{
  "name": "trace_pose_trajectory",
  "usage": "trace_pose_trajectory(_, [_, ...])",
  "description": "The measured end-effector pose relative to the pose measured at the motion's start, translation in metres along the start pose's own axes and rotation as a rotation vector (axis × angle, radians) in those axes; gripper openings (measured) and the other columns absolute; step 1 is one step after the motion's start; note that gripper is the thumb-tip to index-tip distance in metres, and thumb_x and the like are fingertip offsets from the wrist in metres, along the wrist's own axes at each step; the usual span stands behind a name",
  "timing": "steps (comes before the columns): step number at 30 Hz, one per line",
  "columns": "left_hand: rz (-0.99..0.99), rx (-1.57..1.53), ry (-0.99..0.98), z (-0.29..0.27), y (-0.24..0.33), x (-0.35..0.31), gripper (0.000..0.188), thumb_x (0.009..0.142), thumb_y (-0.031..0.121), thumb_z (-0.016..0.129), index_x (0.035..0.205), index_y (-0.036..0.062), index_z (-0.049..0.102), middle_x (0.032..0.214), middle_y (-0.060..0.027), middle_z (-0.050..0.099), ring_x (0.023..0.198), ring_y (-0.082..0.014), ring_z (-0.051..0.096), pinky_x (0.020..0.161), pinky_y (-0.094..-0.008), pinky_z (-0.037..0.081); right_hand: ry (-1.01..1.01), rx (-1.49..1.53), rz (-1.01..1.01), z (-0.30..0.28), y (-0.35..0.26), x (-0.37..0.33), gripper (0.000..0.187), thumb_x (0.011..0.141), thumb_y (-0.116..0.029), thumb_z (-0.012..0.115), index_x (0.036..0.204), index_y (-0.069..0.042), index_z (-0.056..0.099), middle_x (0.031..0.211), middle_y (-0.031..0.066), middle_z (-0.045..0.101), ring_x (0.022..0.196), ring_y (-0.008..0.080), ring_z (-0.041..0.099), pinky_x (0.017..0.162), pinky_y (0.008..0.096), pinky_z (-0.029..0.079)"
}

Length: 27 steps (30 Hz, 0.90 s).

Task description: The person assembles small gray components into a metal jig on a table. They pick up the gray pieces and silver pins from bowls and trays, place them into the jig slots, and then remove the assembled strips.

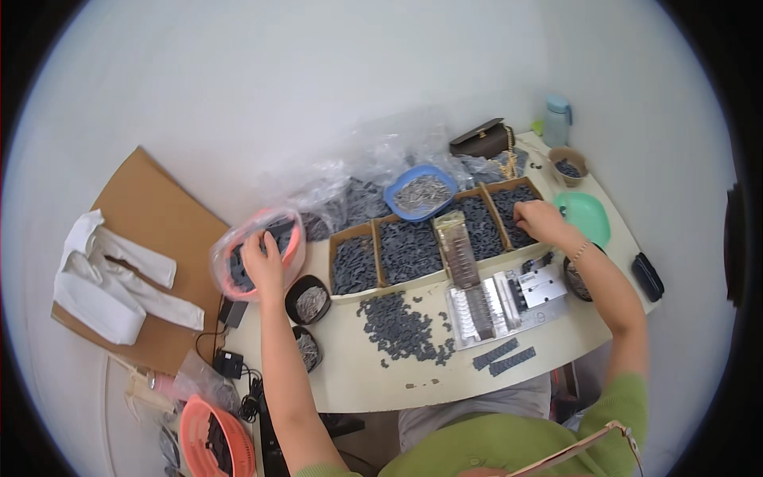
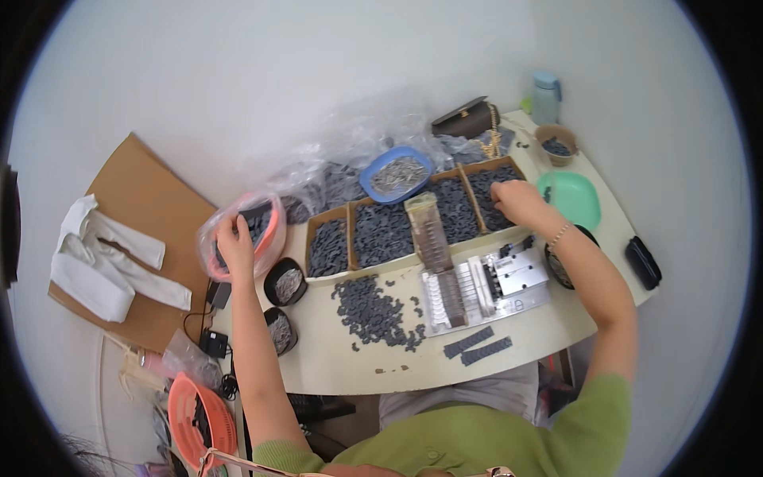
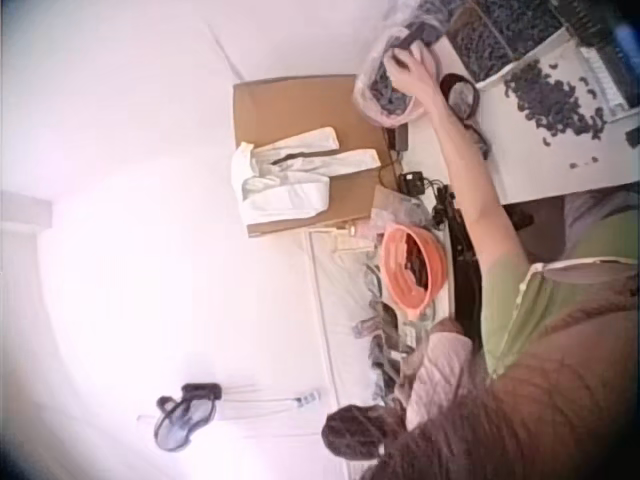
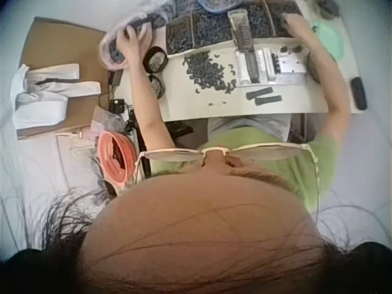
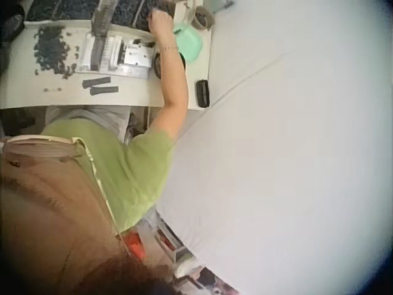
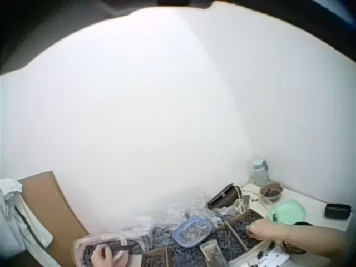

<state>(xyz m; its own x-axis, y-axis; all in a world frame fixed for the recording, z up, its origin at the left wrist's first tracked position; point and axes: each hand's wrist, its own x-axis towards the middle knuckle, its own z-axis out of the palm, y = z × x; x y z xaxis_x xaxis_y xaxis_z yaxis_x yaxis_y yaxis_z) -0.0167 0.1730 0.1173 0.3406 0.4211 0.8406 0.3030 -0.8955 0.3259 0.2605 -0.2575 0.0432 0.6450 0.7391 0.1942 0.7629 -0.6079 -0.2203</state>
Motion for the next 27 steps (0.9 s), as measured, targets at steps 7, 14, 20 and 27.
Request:
trace_pose_trajectory(7, [0.250, 0.003, -0.459, 0.041, 0.009, -0.050, 0.011, 0.076, 0.011, 0.067, 0.082, 0.0016, 0.068, 0.086, -0.0174, 0.064, 0.083, -0.0358, 0.060, 0.075, -0.0450, 0.048, 0.279, 0.153, -0.163, -0.020, -0.024, -0.016, 0.011, 0.084, -0.008, 0.061, 0.094, -0.006, 0.061, 0.089, 0.0118, 0.062, 0.085, 0.0309, 0.060, 0.073, 0.0410, 0.049])
trace_pose_trajectory(14, [0.255, 0.193, -0.779, 0.081, 0.038, -0.101, 0.011, 0.075, 0.001, 0.057, 0.081, 0.0015, 0.066, 0.091, -0.0195, 0.060, 0.086, -0.0373, 0.061, 0.077, -0.0448, 0.051, 0.080, 0.440, -0.319, -0.024, -0.073, -0.056, 0.008, 0.082, -0.006, 0.062, 0.088, -0.003, 0.057, 0.089, 0.0115, 0.058, 0.087, 0.0303, 0.059, 0.072, 0.0389, 0.048])
trace_pose_trajectory(20, [0.173, 0.069, -0.620, 0.065, 0.056, -0.094, 0.015, 0.081, -0.002, 0.054, 0.094, 0.0019, 0.062, 0.092, -0.0194, 0.057, 0.083, -0.0373, 0.060, 0.074, -0.0439, 0.049, 0.000, 0.534, -0.414, 0.005, -0.098, -0.085, 0.016, 0.082, -0.008, 0.063, 0.098, -0.005, 0.063, 0.089, 0.0106, 0.059, 0.086, 0.0303, 0.059, 0.075, 0.0392, 0.048])
trace_pose_trajectory(27, [-0.131, -0.741, -1.043, 0.011, 0.176, -0.171, 0.016, 0.085, 0.000, 0.060, 0.100, 0.0035, 0.058, 0.079, -0.0081, 0.059, 0.069, -0.0160, 0.058, 0.063, -0.0305, 0.049, 0.069, 0.463, -0.484, 0.038, -0.106, -0.094, 0.007, 0.081, -0.010, 0.065, 0.086, -0.006, 0.063, 0.084, 0.0090, 0.060, 0.085, 0.0279, 0.060, 0.074, 0.0374, 0.049])
